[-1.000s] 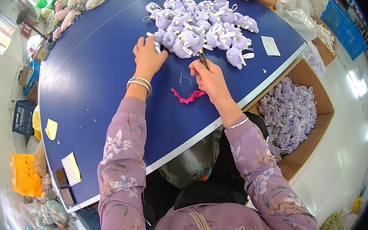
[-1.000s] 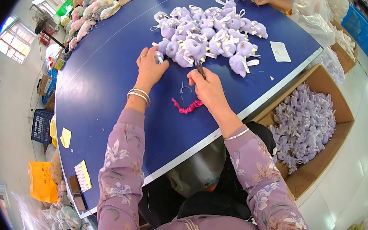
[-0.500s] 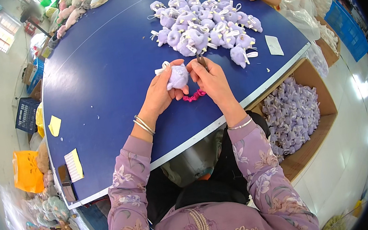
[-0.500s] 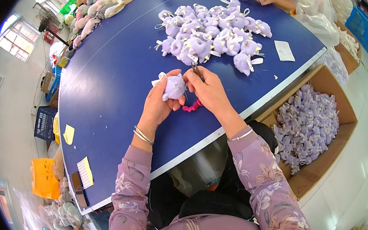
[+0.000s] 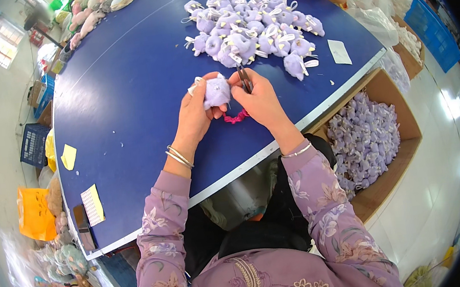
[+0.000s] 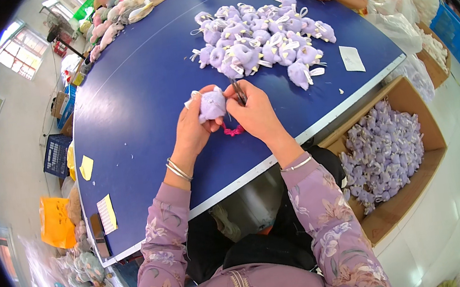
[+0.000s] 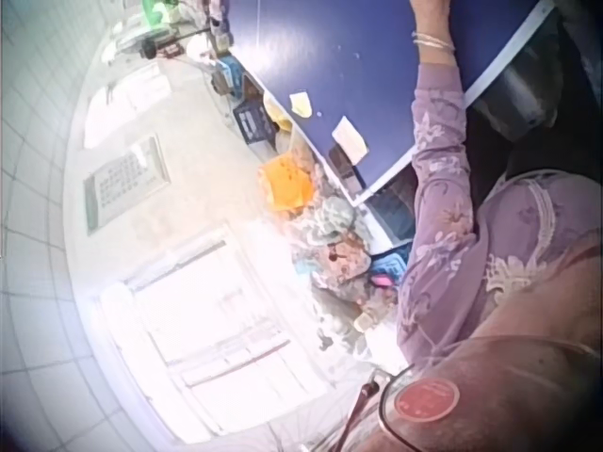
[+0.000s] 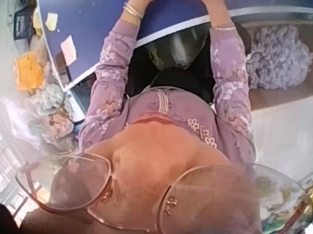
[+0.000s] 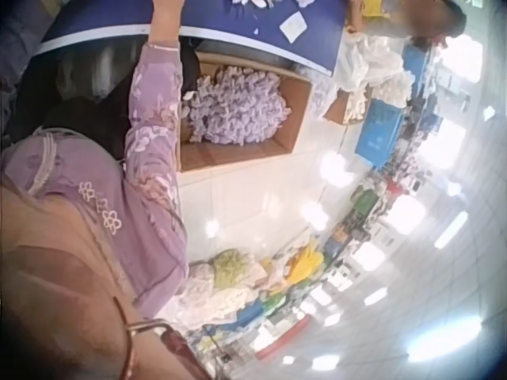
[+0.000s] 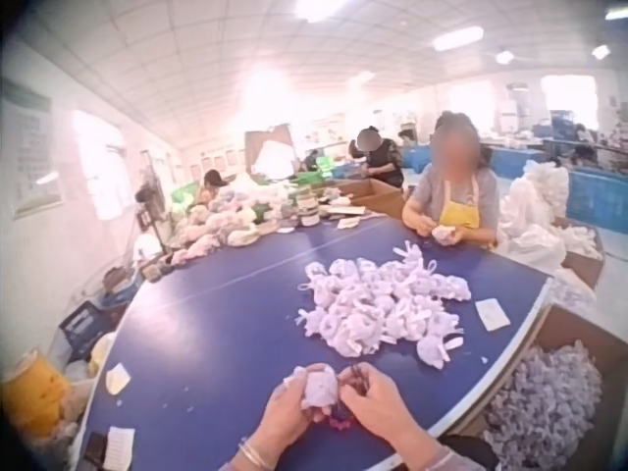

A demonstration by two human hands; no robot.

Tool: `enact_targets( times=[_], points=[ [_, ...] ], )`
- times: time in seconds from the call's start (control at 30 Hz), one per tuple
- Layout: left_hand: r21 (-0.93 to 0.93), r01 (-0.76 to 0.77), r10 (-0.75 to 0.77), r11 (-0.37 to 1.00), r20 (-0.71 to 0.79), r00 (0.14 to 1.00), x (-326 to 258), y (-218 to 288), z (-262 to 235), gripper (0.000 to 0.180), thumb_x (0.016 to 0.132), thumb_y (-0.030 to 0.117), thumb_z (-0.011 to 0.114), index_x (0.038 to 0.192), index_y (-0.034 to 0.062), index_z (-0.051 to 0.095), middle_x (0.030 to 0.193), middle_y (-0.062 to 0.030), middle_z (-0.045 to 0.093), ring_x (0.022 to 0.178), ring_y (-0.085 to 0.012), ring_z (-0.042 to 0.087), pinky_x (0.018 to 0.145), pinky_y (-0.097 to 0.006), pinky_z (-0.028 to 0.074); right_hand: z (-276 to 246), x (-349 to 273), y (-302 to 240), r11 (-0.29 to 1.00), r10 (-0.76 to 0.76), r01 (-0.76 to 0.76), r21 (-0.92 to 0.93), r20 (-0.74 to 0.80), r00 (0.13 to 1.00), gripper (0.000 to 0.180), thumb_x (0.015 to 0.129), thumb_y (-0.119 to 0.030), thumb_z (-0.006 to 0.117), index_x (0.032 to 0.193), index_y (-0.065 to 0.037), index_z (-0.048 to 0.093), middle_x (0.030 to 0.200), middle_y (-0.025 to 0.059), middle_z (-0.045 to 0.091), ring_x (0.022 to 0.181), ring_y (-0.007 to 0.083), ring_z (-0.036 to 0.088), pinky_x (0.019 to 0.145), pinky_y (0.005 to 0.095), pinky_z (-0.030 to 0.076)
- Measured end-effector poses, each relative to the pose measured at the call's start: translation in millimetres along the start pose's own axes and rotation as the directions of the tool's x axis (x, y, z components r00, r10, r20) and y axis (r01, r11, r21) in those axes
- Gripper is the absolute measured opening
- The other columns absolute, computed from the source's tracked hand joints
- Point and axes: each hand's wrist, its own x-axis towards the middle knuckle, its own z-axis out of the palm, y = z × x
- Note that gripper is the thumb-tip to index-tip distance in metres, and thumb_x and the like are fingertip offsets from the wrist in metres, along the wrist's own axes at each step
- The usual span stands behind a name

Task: The person uses scissors to trim loose threads and excess fabric from small purple plush toys at a blue worktable. The person handles the toys one at a time, cuts the threads, and places the finished items into a large plastic bag.

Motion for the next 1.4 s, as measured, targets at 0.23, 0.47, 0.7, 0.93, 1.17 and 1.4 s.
enact_targets(
  times=[0.23,0.47,0.7,0.93,1.17,1.4],
  points=[
    [-0.016,-0.191,0.176,0.982,0.466,0.867,3.7,54.0,117.2,0.061,0.102,0.039,0.043,0.151,0.0052,0.027,0.142,-0.0162,0.044,0.121,-0.0294,0.055,0.097,-0.039,0.048,5.7,18.8,19.2,0.836,-0.547,0.536,-0.117,-0.243,0.801,0.033,0.093,-0.019,0.062,0.117,0.002,0.058,0.104,0.0107,0.064,0.104,0.0165,0.06,0.088,0.0302,0.047],
    [0.311,-0.295,0.306,0.903,0.016,0.952,71.9,38.3,111.7,0.028,0.099,0.02,0.048,0.116,0.0036,0.063,0.116,-0.0045,0.065,0.107,-0.0144,0.06,0.083,-0.03,0.049,-15.4,3.5,-4.9,0.905,0.07,0.075,0.419,-0.322,0.944,0.025,0.096,-0.016,0.055,0.076,-0.001,0.054,0.066,0.0,0.052,0.06,0.0053,0.044,0.053,0.0249,0.035],
    [0.64,-0.541,0.298,0.546,0.455,0.839,118.8,-18.4,118.1,0.039,0.087,0.019,0.065,0.123,0.0054,0.06,0.127,-0.0129,0.059,0.12,-0.0228,0.052,0.098,-0.035,0.044,-13.1,-35.2,-26.4,0.832,-0.543,0.55,0.068,-0.103,0.834,0.017,0.086,-0.002,0.06,0.071,-0.003,0.051,0.064,0.0012,0.051,0.053,0.0073,0.043,0.047,0.0241,0.033],
    [0.678,-0.718,-0.074,-0.156,0.717,0.693,145.4,-48.5,132.3,0.053,0.079,0.027,0.069,0.129,0.0106,0.057,0.148,-0.0184,0.038,0.13,-0.0407,0.04,0.108,-0.045,0.038,-8.6,-39.6,-37.8,0.786,-0.617,0.617,-0.027,-0.081,0.783,0.023,0.078,-0.001,0.068,0.068,-0.006,0.048,0.058,0.007,0.048,0.044,0.022,0.047,0.043,0.0301,0.035],
    [0.751,-0.647,0.104,0.133,0.639,0.762,89.4,-27.2,66.8,0.032,0.08,0.01,0.066,0.112,0.008,0.06,0.117,-0.0158,0.057,0.108,-0.0353,0.056,0.091,-0.041,0.048,-36.5,-21.1,-18.1,0.905,-0.263,0.354,0.238,-0.343,0.902,0.025,0.094,-0.011,0.059,0.071,-0.004,0.051,0.06,-0.0028,0.048,0.055,0.0048,0.041,0.049,0.0229,0.032],
    [0.023,0.031,-0.035,0.999,0.2,0.979,13.0,2.4,9.1,0.045,0.091,0.019,0.051,0.131,-0.0021,0.047,0.112,-0.0172,0.065,0.088,-0.0247,0.069,0.055,-0.027,0.054,-44.7,-2.2,-24.8,0.91,0.222,-0.168,0.38,-0.103,0.97,0.022,0.097,-0.025,0.055,0.087,-0.006,0.057,0.07,-0.0032,0.051,0.05,0.0008,0.037,0.043,0.02,0.026]
  ],
)
